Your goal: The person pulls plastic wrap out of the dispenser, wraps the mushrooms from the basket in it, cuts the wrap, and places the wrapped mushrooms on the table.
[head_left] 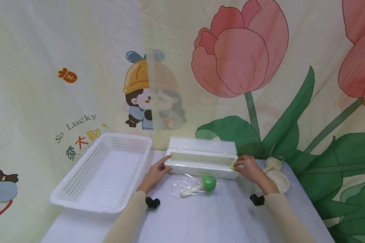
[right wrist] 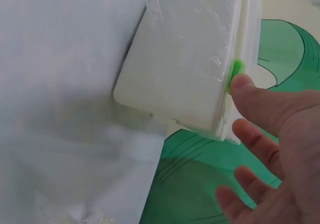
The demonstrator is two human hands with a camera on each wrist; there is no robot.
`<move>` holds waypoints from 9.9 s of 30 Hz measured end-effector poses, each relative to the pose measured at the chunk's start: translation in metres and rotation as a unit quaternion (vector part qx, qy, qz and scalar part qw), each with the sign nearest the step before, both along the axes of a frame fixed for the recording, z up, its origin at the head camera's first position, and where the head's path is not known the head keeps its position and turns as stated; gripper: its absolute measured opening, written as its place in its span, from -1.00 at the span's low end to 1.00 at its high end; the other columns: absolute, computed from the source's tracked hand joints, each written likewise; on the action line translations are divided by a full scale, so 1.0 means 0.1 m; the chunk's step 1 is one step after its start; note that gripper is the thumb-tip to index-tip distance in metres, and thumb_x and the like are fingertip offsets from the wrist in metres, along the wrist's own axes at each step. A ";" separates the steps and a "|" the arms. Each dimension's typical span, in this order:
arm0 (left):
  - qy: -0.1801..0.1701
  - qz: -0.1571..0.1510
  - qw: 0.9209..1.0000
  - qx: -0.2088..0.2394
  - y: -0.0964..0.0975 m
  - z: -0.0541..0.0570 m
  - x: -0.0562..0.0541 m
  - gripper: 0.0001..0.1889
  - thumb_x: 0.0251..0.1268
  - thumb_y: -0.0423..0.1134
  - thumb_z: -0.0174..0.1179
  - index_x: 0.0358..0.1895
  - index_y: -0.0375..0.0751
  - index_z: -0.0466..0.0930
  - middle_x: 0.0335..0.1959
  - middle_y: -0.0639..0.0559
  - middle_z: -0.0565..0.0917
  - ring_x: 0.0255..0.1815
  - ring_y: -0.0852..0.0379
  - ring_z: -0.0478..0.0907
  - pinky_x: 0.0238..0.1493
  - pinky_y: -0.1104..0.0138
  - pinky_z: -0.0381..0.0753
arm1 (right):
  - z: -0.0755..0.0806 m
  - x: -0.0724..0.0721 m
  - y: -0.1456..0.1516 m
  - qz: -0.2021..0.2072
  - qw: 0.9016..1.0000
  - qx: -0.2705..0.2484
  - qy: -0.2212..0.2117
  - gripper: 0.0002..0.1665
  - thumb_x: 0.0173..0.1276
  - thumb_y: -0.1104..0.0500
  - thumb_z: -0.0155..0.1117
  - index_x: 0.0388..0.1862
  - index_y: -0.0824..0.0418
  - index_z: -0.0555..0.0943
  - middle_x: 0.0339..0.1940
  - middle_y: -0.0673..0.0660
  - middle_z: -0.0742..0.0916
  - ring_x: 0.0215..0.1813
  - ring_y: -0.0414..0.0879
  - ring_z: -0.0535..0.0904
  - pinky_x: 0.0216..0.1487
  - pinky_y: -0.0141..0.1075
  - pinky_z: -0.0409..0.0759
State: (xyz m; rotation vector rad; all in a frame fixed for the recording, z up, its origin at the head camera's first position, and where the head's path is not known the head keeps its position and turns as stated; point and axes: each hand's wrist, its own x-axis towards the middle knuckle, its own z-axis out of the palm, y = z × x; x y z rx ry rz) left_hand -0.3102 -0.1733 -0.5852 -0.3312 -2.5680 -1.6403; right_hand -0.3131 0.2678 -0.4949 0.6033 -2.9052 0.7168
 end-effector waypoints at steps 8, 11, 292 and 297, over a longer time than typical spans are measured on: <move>-0.007 -0.005 1.000 0.001 0.01 0.00 0.00 -0.36 0.37 0.01 0.35 0.49 0.35 0.39 -0.21 0.01 0.69 -0.15 0.15 0.61 -0.11 0.34 0.59 | 0.03 0.01 0.07 -0.029 0.998 0.057 -0.007 -0.92 0.31 0.31 0.45 -0.24 0.22 0.82 0.03 0.35 0.69 0.26 0.47 0.43 0.28 0.37 0.37; -0.010 0.001 1.000 0.004 0.02 0.01 0.01 -0.36 0.38 -0.01 0.35 0.50 0.33 0.39 0.03 -0.03 0.72 -0.08 0.15 0.64 -0.06 0.33 0.62 | 0.03 0.02 0.10 -0.034 0.998 0.054 -0.019 -0.91 0.33 0.32 0.42 -0.22 0.23 0.81 0.07 0.40 0.66 0.24 0.46 0.47 0.24 0.33 0.44; -0.031 -0.050 0.998 -0.038 1.03 0.06 0.94 -0.73 -0.11 -0.52 0.56 -0.26 -0.31 0.79 -0.45 0.02 0.76 -0.47 0.35 0.60 -0.41 0.47 0.61 | -0.79 0.93 -0.54 -0.063 0.959 -0.231 0.150 -0.68 0.02 0.56 0.53 -0.29 0.23 0.83 -0.30 0.02 0.77 -0.20 -0.19 0.68 -0.18 -0.58 0.59; -0.031 -0.056 0.997 -0.050 1.10 0.06 0.95 -0.76 -0.12 -0.49 0.58 -0.31 -0.25 0.80 -0.50 0.08 0.75 -0.50 0.39 0.58 -0.41 0.47 0.60 | -0.76 0.94 -0.48 -0.060 0.957 -0.242 0.152 -0.68 0.03 0.59 0.50 -0.30 0.26 0.83 -0.33 0.04 0.76 -0.23 -0.26 0.66 -0.22 -0.62 0.57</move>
